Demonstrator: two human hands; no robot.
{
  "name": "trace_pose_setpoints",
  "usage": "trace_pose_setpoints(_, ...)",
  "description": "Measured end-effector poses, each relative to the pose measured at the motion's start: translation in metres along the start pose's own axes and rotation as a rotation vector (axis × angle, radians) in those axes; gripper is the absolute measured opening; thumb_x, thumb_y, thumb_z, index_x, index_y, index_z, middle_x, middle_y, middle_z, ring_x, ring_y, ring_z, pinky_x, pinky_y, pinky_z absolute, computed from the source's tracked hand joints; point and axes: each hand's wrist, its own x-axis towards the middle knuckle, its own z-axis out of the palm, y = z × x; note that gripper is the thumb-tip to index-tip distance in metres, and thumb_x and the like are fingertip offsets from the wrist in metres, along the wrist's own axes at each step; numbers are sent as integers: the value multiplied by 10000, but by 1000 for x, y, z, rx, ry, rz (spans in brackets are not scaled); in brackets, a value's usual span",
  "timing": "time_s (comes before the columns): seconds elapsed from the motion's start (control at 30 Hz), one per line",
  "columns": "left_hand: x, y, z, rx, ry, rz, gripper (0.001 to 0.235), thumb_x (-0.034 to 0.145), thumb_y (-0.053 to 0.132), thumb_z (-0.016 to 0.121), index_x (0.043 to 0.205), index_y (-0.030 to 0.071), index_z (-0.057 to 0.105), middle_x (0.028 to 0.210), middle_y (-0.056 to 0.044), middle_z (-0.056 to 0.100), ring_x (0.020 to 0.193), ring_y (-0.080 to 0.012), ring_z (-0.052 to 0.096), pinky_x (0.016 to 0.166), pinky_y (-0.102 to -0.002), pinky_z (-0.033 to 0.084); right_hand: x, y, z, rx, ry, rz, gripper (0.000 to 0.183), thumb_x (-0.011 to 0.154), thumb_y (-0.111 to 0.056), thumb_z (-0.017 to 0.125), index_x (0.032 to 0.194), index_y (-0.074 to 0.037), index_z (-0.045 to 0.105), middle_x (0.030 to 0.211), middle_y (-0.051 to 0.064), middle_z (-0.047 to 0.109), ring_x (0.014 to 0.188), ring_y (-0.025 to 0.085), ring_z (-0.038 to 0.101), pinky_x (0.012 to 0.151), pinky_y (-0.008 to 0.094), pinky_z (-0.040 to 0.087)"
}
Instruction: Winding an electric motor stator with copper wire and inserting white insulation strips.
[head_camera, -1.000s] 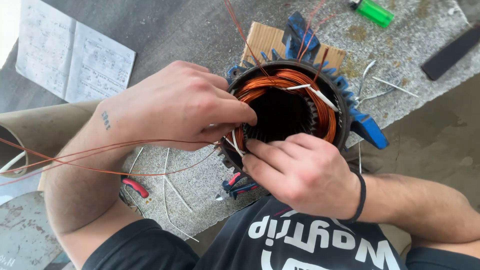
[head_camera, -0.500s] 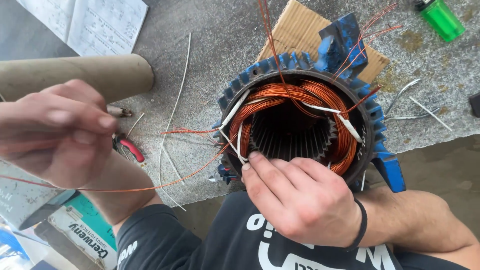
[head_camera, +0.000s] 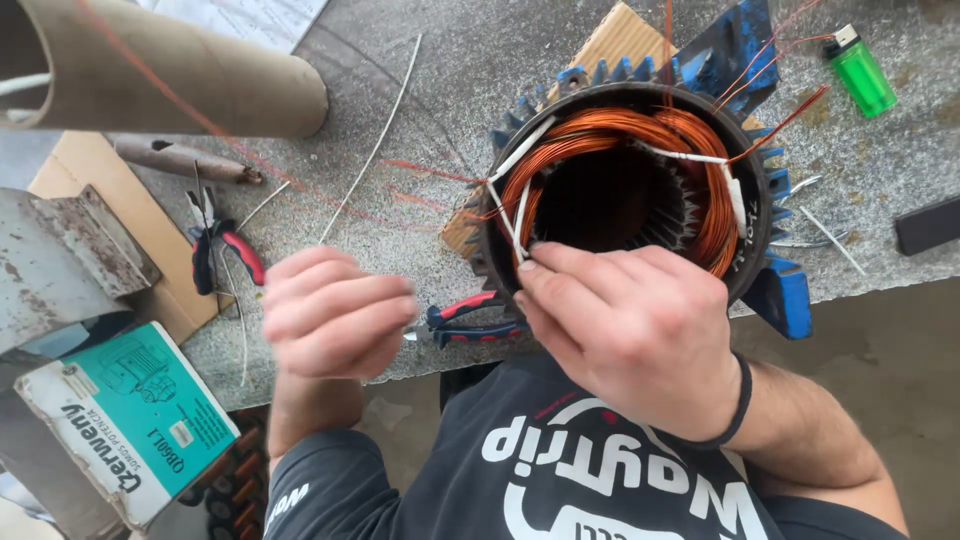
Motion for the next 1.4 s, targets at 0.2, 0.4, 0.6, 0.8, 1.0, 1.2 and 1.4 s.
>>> trace_pose_setpoints(0.2,31,12,27,99,-369,1,455,861,177,776,1310,125,719,1036,4,597,870,-169,649,739,-337,535,-4,-3,4,-2,-21,67,190,859,-189,827,995,-85,745,1063,45,769,782,221,701,705,351,524)
trace_pose_setpoints(0.4,44,-1,36,3,-425,114,378,871,213,747,1239,147,696,939,21,585,841,-163,663,694,-331,528,-9,-4,7,-31,15,84,177,859,-166,825,967,-68,724,1070,62,764,806,244,704,729,364,524)
trace_pose_setpoints(0.6,51,-8,41,85,-437,202,236,847,204,753,1074,170,698,881,17,596,780,-157,662,627,-336,513,-31,-3,-15,40,108,95,151,904,-115,821,1017,-66,733,1062,67,769,900,238,737,803,339,557)
trace_pose_setpoints(0.8,53,19,43,-67,-269,185,186,982,134,750,1157,161,692,1033,35,621,885,-147,671,694,-286,539,-81,-16,-50,226,198,178,281,781,-122,798,1007,6,691,1016,139,727,929,268,730,811,333,571)
trace_pose_setpoints(1.0,68,74,36,117,-158,381,283,856,128,754,1139,127,758,1029,20,623,852,-136,588,683,-301,453,-161,6,-33,118,199,251,267,748,-60,816,973,39,712,830,134,712,755,251,701,658,321,536)
trace_pose_setpoints(1.2,16,99,4,314,-61,95,203,891,144,788,1091,154,755,1084,13,684,997,-205,578,876,-389,404,-214,40,-46,169,292,382,162,831,-43,820,966,1,740,730,66,649,593,153,601,536,246,436)
trace_pose_setpoints(1.4,-105,107,32,-5,-249,-851,78,904,143,763,937,77,739,872,-14,685,879,-189,623,859,-364,440,-256,134,-60,-195,338,228,220,1064,-130,703,1204,37,731,957,144,648,796,204,580,675,266,395)
